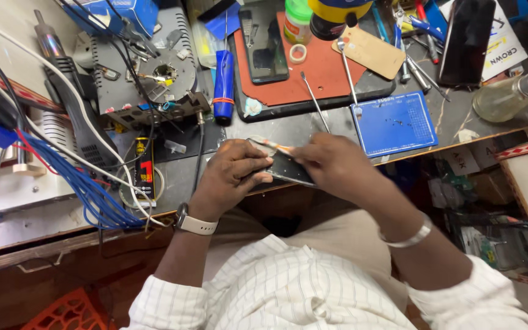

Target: The person holds a smartphone with its back cover removed and uses a metal tool to scrape adhesive residue from the back surface. They then switch to a toothbrush to scrub the same area, continuing to remove residue from the phone's back.

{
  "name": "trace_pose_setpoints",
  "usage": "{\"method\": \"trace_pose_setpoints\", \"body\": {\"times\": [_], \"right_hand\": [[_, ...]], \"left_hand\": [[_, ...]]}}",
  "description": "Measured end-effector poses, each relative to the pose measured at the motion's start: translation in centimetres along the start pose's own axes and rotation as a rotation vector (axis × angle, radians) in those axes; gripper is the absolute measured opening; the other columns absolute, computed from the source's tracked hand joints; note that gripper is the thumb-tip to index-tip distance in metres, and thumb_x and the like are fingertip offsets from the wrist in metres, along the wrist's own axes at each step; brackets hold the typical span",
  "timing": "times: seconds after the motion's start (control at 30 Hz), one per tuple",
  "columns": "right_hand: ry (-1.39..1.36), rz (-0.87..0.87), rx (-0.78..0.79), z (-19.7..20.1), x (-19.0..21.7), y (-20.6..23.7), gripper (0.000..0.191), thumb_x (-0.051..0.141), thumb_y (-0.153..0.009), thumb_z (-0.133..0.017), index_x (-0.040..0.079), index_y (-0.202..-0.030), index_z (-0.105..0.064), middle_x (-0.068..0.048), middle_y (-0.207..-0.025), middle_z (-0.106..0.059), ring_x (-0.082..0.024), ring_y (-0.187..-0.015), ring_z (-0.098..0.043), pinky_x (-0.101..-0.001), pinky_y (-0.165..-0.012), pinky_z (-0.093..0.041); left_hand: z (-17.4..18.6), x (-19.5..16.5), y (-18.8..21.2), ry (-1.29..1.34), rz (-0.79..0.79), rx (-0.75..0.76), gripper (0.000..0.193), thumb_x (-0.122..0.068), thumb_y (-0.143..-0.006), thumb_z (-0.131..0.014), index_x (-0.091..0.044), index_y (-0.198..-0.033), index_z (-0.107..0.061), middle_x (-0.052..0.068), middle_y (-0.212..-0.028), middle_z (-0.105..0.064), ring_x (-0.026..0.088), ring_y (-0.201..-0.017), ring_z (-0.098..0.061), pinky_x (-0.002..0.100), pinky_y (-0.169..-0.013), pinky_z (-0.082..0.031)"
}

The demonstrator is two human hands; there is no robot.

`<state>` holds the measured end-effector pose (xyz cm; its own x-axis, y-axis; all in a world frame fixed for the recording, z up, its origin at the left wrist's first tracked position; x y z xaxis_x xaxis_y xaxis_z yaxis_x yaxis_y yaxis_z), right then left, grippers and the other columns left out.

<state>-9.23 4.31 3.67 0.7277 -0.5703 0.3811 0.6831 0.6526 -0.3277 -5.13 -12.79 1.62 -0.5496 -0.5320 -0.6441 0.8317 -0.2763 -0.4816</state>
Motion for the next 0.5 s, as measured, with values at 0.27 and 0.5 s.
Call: {"method": "trace_pose_setpoints", "body": {"times": [0.27, 0.5], "right_hand": [[-0.173, -0.526, 0.007, 0.5, -4.7, 1.0, 0.038, 0.032, -0.085, -0.083, 0.006, -0.112, -0.075, -0.012, -0.091, -0.075, -0.022, -0.075, -0.071, -0.035, -0.067, -0.055], [-1.501, -0.787, 0.164, -4.6, -5.9, 6.3, 0.04, 0.026, -0.095, -0.07, -0.005, -0.12, -0.069, -0.008, -0.093, -0.075, -0.012, -0.073, -0.07, -0.0271, -0.062, -0.057]], "left_hand": [[1.4, -0.6, 0.4, 0.096, -0.015, -0.058, 0.029, -0.025, -0.082, -0.084, -0.01, -0.107, -0.079, 0.003, -0.111, -0.075, 0.026, -0.118, -0.067, 0.038, -0.101, -0.054], [0.6, -2.6, 0.5, 0.424, -0.073, -0.092, 0.029, -0.023, -0.087, -0.081, -0.005, -0.109, -0.077, 0.01, -0.118, -0.075, 0.031, -0.131, -0.065, 0.042, -0.114, -0.051]]}}
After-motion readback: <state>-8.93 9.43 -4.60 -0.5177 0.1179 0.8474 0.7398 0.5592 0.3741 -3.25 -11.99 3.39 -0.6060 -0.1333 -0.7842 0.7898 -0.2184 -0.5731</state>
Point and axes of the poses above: each hand's wrist, its own y-axis away from the middle knuckle, its own z-axis out of the back of the hand, x = y × z, the point moved 9 cm from there along -y, towards the middle knuckle
